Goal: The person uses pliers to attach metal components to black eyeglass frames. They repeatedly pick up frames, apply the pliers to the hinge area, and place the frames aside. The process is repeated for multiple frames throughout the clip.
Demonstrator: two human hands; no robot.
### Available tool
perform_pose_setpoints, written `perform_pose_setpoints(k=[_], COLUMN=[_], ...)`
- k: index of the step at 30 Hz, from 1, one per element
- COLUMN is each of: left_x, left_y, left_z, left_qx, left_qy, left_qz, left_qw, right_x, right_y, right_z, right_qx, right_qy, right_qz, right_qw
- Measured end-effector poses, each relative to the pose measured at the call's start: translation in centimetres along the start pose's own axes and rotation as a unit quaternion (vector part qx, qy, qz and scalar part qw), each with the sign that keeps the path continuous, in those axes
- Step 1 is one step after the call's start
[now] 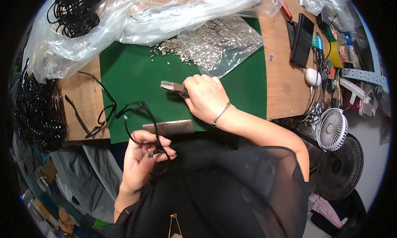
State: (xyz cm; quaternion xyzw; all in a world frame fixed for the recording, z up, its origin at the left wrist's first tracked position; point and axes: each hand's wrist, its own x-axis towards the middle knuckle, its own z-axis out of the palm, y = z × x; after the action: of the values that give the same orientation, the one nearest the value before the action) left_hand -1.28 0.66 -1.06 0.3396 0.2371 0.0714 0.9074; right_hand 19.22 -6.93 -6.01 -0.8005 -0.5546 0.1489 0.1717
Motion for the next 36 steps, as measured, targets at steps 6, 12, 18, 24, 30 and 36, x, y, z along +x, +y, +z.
perform_pose_setpoints(k=[6, 12, 18, 24, 30, 36], left_x=[0.5, 1.1, 1.3, 1.1, -1.4, -2.7], left_y=[-2.2, -2.8, -2.7, -1.5, 0.9, 1.3], left_z=[1.3, 2.5, 3.1, 2.7, 2.6, 3.1], left_qx=[0.183, 0.193, 0.222, 0.198, 0.167, 0.219], left_qy=[0.108, 0.103, 0.100, 0.059, 0.075, 0.064], left_qz=[0.031, 0.120, 0.125, 0.067, 0.021, 0.011], left_qw=[0.977, 0.968, 0.962, 0.976, 0.983, 0.974], right_x=[-0.3, -2.6, -2.9, -2.4, -3.2, -3.3], right_y=[-0.2, -4.8, -5.6, -5.3, -3.8, -3.5], right_z=[-0.1, -3.7, -2.9, -3.9, -4.7, -4.4], right_qx=[0.045, 0.442, 0.600, 0.687, 0.391, 0.301], right_qy=[-0.027, -0.046, -0.026, -0.116, -0.084, -0.174], right_qz=[-0.011, 0.088, 0.169, 0.198, -0.003, -0.149], right_qw=[0.999, 0.892, 0.782, 0.689, 0.916, 0.926])
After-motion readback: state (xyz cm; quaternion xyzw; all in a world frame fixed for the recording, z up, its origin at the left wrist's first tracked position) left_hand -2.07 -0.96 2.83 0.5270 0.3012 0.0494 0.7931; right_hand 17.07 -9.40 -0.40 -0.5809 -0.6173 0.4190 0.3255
